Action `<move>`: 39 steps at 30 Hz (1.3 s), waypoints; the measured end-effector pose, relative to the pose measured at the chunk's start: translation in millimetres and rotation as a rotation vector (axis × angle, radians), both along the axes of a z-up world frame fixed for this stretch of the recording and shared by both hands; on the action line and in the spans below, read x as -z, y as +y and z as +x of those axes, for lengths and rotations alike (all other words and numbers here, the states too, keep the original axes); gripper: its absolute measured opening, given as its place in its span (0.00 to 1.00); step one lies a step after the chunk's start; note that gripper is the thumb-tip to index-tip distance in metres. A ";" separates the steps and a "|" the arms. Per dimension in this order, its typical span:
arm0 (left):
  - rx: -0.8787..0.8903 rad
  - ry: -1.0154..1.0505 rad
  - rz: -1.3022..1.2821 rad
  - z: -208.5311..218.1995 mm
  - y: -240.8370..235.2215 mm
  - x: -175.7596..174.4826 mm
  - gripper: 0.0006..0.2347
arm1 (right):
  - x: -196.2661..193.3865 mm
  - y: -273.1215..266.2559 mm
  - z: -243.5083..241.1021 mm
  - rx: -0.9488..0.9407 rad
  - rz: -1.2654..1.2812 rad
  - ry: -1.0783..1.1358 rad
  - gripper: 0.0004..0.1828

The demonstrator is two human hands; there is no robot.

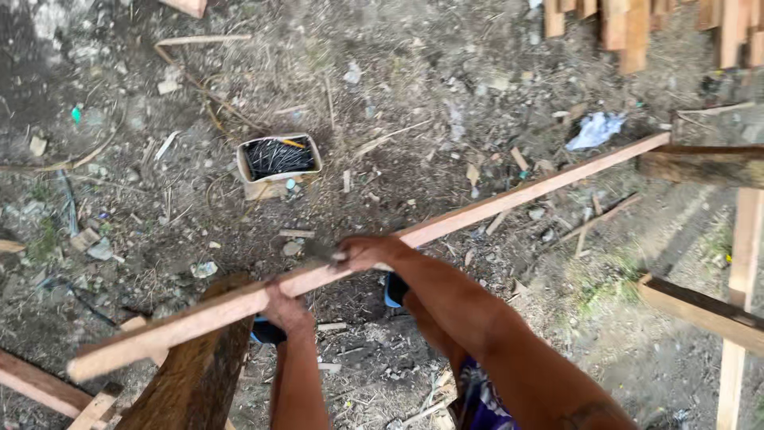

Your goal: The person hammers nails into wooden planks to assemble a frame. They repeatedly pick up nails from a container, position the planks on a log, and drive nails with a hammer.

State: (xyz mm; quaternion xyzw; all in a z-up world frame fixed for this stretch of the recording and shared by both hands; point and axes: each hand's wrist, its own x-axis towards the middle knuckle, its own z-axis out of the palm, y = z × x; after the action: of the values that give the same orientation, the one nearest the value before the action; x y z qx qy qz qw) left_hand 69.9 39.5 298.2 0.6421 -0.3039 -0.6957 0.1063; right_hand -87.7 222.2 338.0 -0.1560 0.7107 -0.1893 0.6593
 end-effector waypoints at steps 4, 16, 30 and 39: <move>0.036 -0.117 -0.083 -2.8 -16.3 -34.0 0.28 | -33.1 -22.2 1.1 -0.060 -0.110 0.016 0.35; 0.271 -0.103 -0.009 -9.9 1.8 -89.3 0.19 | -125.0 -9.5 -14.3 -0.085 0.026 0.127 0.33; 0.320 0.035 0.356 40.9 4.9 -14.6 0.20 | -100.2 -41.8 -28.4 -0.142 0.013 0.277 0.38; 0.550 0.308 -0.107 19.4 29.0 -34.3 0.21 | -63.0 -187.5 -4.7 -0.247 -0.099 0.103 0.45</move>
State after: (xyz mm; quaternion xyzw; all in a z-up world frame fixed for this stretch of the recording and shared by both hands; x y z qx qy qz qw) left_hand 89.3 68.5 332.5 0.4163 -0.4828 -0.7704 -0.0074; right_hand -92.4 34.7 401.1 -0.2842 0.7090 -0.1331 0.6316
